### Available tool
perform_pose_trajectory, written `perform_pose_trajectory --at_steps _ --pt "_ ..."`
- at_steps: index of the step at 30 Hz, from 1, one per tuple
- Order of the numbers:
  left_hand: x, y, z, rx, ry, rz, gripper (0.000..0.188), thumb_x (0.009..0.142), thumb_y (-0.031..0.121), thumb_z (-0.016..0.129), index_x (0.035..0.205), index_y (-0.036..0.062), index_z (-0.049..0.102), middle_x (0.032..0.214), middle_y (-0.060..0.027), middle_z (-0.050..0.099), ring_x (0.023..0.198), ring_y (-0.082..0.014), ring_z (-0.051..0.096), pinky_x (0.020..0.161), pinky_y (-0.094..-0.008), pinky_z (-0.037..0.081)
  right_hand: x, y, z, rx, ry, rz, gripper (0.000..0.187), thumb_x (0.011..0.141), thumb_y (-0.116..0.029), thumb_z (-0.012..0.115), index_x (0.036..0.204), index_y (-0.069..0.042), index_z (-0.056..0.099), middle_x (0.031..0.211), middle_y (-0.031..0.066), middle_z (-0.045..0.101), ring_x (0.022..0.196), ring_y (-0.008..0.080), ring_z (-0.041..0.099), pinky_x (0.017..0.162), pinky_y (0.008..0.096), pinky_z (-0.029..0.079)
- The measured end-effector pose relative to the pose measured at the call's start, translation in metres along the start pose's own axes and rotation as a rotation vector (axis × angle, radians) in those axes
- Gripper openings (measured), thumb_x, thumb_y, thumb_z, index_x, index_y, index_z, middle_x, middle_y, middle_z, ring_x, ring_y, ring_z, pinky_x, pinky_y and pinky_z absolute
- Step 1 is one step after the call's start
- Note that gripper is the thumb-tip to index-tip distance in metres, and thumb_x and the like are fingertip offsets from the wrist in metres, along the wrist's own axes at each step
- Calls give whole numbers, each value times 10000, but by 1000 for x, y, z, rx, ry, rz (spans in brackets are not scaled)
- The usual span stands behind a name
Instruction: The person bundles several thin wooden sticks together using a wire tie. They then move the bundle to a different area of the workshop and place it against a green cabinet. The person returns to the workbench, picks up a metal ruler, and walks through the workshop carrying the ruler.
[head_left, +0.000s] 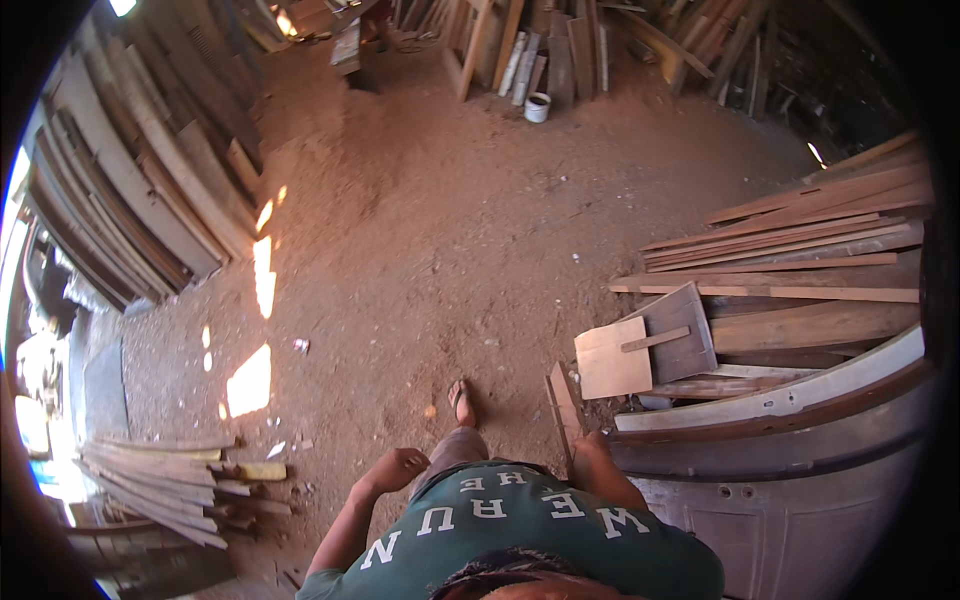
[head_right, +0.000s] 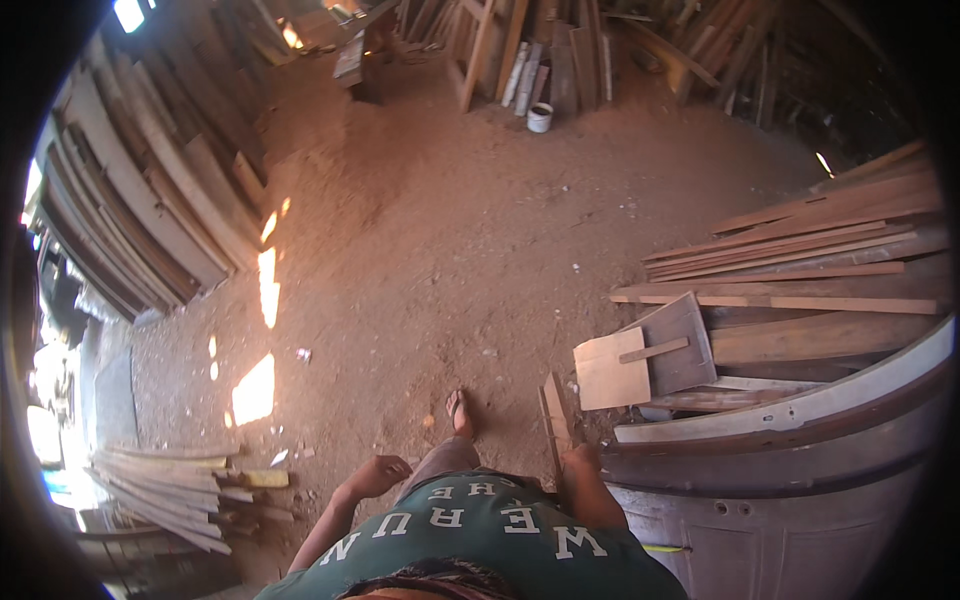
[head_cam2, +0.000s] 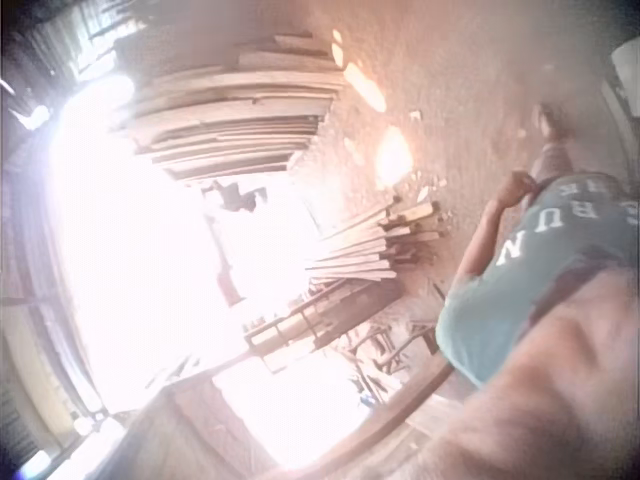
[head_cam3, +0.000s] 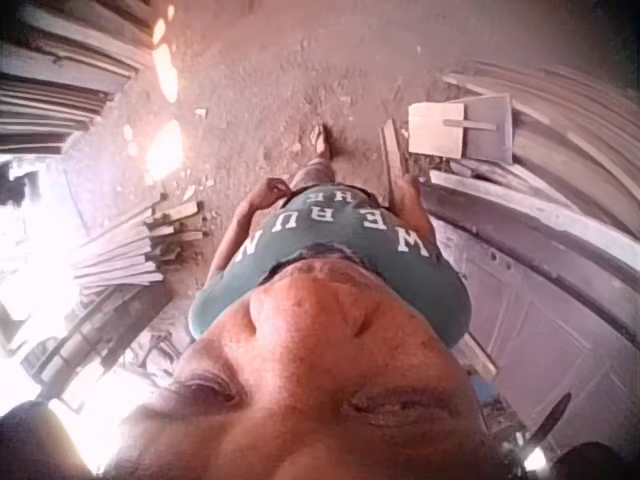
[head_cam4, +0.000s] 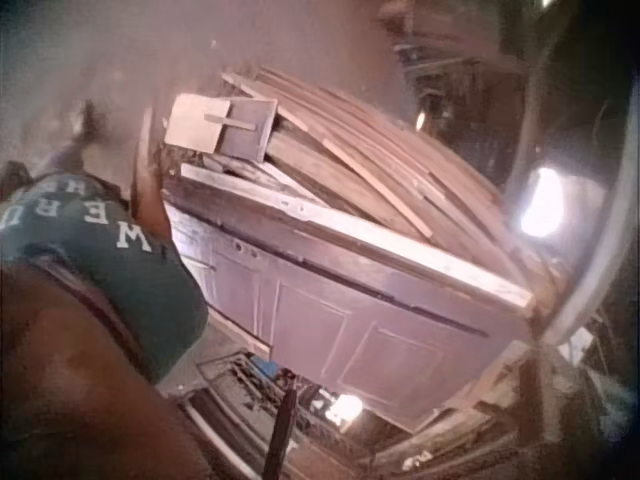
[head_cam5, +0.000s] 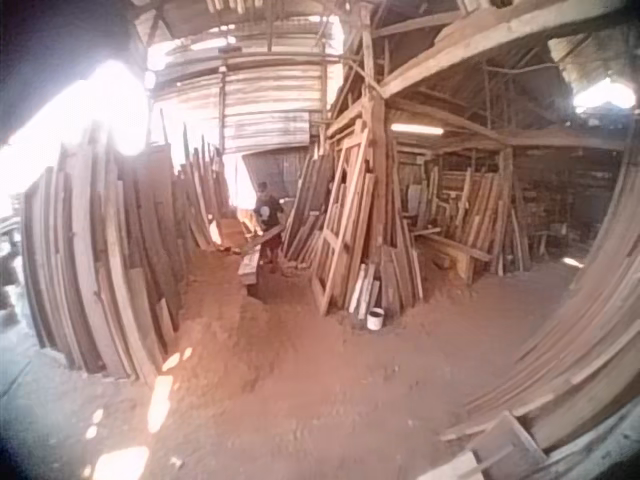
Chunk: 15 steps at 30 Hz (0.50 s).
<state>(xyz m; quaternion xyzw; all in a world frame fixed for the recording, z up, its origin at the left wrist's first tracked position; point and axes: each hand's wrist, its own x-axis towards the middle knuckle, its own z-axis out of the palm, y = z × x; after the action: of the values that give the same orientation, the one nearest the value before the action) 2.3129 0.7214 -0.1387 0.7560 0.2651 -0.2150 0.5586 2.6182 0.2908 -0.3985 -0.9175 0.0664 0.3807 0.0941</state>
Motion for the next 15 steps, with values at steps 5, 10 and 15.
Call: perform_pose_trajectory --at_steps 5,10,15 --pt "70 150 -152 158 408 363 162 926 -8 686 1069 54 731 1192 -130 749 1150 -281 709 987 -378 550 -4 -24 -29 102 -31 -83 702 673 -405 903 1185 46 736 1226 285 724 1128 402 727 976 462 575" --pt "95 370 -260 403 956 959 322 894 123 817 1174 11 703 1170 -133 710 1150 -281 659 1032 -422 497 -6 -65 -47 194 -23 76 673 691 -394 888 1185 38 739 1219 281 727 1133 396 727 976 461 575" --pt "103 495 -301 379 1308 1881 653 922 481 764 1303 -31 627 1236 -195 672 1198 -355 624 1051 -505 481 21 -86 -86 188 -38 137 645 709 -383 874 1185 31 741 1211 277 731 1138 391 726 975 459 576"
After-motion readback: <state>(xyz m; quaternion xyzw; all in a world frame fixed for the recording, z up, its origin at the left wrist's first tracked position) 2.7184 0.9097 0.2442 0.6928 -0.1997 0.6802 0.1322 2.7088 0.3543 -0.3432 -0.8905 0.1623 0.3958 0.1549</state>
